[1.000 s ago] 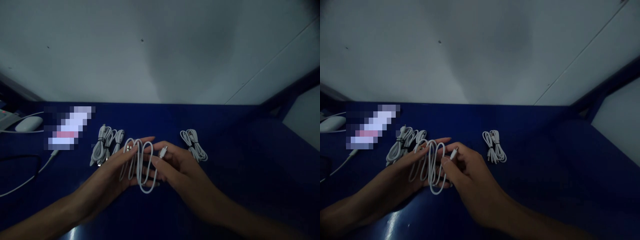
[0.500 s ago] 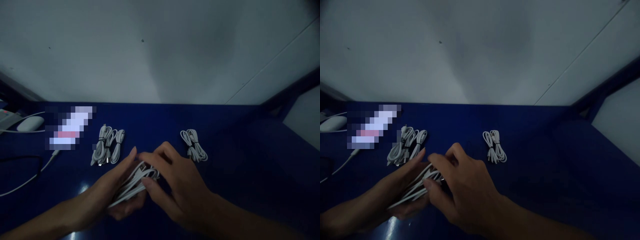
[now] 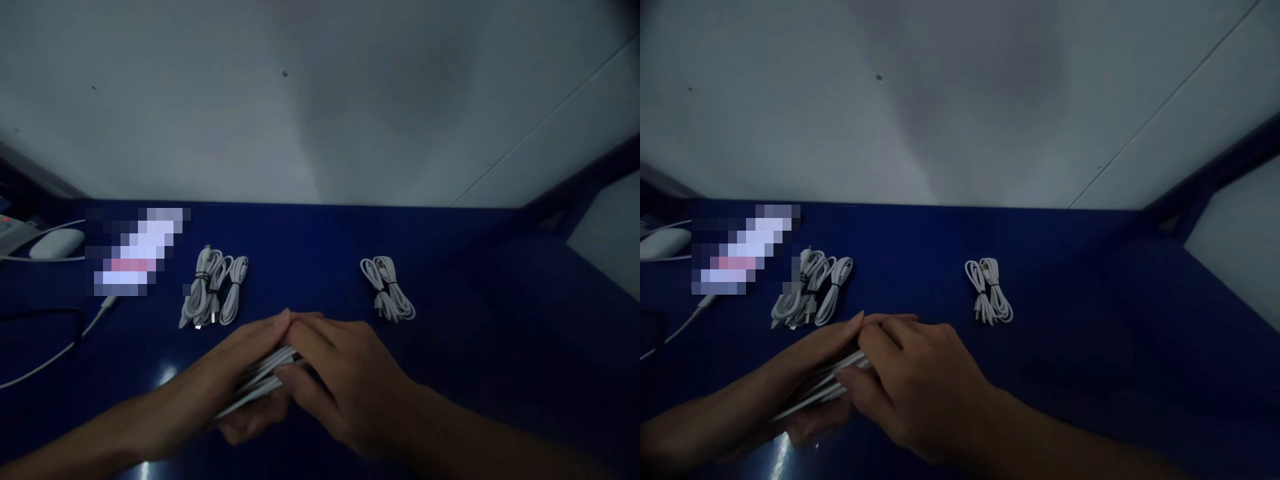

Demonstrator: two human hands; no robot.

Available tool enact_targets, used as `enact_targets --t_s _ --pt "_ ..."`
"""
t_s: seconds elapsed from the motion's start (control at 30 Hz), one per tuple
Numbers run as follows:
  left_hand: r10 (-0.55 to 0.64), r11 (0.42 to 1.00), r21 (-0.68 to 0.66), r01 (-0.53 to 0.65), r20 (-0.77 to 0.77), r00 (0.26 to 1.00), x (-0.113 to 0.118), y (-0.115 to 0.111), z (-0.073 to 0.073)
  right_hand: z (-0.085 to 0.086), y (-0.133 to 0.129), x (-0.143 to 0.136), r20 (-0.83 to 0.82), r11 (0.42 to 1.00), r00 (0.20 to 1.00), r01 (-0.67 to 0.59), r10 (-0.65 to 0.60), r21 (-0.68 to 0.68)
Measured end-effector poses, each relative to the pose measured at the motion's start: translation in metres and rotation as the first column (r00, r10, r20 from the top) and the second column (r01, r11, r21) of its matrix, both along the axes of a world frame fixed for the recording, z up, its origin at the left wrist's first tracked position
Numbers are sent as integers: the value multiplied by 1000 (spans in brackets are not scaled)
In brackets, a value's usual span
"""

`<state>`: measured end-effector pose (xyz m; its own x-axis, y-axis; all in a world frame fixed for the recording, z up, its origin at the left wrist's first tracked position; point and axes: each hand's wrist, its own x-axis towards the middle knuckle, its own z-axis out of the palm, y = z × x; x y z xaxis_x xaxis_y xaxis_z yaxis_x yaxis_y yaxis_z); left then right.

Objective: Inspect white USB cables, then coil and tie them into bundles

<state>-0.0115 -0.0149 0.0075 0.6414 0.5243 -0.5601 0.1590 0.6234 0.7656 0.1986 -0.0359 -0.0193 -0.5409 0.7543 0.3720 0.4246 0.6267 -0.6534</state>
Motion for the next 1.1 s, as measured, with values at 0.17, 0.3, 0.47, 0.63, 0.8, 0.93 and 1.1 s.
enact_targets --t_s 0.17,0.3,0.47,0.63,0.8,0.93,1.1 --pt "-24 996 -93 18 -59 998 2 2 5 -2 3 -2 -26 999 999 25 -24 28" --pt "15 1000 -21 -16 -36 999 3 0 0 2 1 -1 -13 990 993 122 -121 65" --pt "28 988 151 0 -185 982 3 -4 -4 8 0 0 -16 970 971 237 -237 60" --pt "-38 997 61 53 -232 972 -2 -7 -6 7 0 -2 -48 979 983 182 -178 87" --pt "-86 989 -130 74 -86 993 -6 -6 -9 1 3 -4 -78 938 984 174 -158 301" --pt "-121 985 -127 115 -42 992 -3 -6 -2 0 5 -5 -85 897 973 229 -212 378" --pt "-89 996 7 91 -143 986 1 -8 3 4 4 -4 -164 858 954 297 -250 418"
